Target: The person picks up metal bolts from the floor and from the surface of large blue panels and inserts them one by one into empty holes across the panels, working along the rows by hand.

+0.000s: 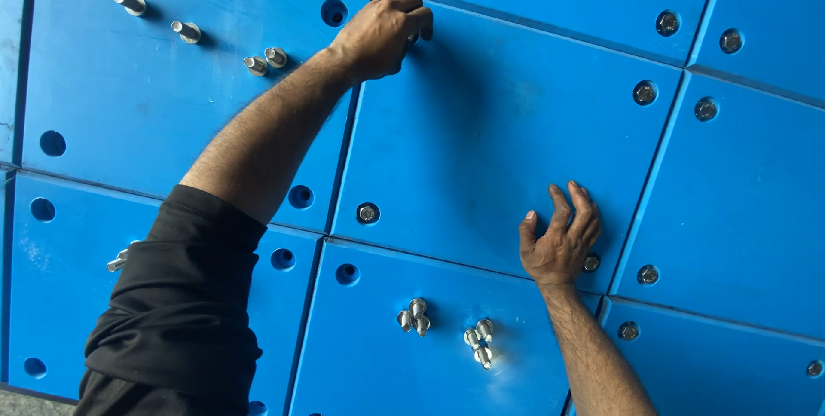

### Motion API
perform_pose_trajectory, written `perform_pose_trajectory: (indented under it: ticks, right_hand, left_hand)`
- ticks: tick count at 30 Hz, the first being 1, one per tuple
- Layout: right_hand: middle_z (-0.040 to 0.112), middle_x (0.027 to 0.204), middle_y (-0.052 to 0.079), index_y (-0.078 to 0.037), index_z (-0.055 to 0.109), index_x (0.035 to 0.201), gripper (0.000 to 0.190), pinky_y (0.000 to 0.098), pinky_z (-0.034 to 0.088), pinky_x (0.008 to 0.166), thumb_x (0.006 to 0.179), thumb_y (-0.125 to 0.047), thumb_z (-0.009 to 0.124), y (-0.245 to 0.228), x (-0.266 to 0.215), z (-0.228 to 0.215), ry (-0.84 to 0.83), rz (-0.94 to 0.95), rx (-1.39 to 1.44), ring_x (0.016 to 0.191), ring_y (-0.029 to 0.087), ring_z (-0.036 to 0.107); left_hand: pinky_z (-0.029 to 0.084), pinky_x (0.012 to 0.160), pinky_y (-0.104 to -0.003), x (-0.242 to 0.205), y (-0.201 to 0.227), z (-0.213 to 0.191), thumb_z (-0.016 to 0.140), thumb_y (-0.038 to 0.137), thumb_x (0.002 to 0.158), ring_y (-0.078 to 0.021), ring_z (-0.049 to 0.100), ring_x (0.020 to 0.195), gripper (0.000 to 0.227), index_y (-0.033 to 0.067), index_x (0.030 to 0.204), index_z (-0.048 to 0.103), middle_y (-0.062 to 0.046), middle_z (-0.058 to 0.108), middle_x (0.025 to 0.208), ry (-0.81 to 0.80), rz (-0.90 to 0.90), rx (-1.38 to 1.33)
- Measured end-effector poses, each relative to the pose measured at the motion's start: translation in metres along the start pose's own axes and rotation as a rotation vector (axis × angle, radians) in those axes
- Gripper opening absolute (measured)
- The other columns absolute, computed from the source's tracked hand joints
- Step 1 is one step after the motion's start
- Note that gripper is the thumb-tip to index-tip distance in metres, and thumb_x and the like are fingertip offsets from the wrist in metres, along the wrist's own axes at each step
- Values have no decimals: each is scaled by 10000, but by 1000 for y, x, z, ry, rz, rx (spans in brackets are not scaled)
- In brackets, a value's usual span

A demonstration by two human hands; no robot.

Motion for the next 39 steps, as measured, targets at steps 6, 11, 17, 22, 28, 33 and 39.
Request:
perform_pose_trajectory:
  ticks: [6,11,17,22,28,33,39]
  right_hand:
    - [378,1484,143,-101,488,1473,519,612,322,1207,1084,-441,444,0,0,0,6,-5,3,1448,344,381]
    - [379,1478,142,-105,491,1461,511,615,319,1206,1076,-437,449,2,-2,2,9,-11,-11,1446,341,382]
    - [375,1488,147,-101,488,1468,504,614,318,1201,1072,-412,462,1,0,2,5,-6,-8,1445,352,381]
    - [379,1484,144,-92,502,1462,502,611,322,1201,1076,-412,470,2,-1,1,8,-2,1,1443,347,389]
    - [386,1481,150,-80,511,1453,493,613,325,1207,1097,-416,456,4,-4,2,16,-18,11,1445,344,394]
    - [379,1513,156,-74,508,1479,495,618,333,1195,1121,-412,464,1,-4,0,18,-31,14,1450,355,389]
    - [373,1541,167,-68,500,1504,478,625,333,1205,1159,-396,465,6,-10,4,25,-73,-1,1471,369,384]
  left_hand:
    - [598,832,-411,-5,2,-20,779,73,863,-316,629,1089,244,33,1098,726,-173,649,1156,9,-147,-35]
    - [601,879,-417,-1,-3,10,748,87,941,-300,655,1071,163,22,1088,719,-163,655,1156,9,-173,14]
    - [586,894,-414,2,2,-10,744,107,890,-290,660,1018,176,24,1042,718,-142,666,1098,12,-133,-5]
    - [590,854,-397,-1,5,-3,740,61,873,-279,668,1007,137,75,1009,735,-113,680,1085,76,-108,56]
    - [590,747,-412,-5,7,-12,734,47,927,-290,682,923,88,45,1015,725,-145,683,1019,132,-102,-21]
    - [603,759,-388,-34,13,5,663,-59,926,-236,703,984,179,57,1052,712,-107,712,1089,-52,-85,-151]
    - [584,768,-410,-86,64,-35,726,36,928,-264,684,997,146,79,1066,707,-99,699,1079,145,-60,-152]
Point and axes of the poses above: each hand's wrist, its own x-axis towards the middle knuckle, its own z-axis out of the palm, y = z × x, the point moved 6 cm from there along x, towards the middle knuckle
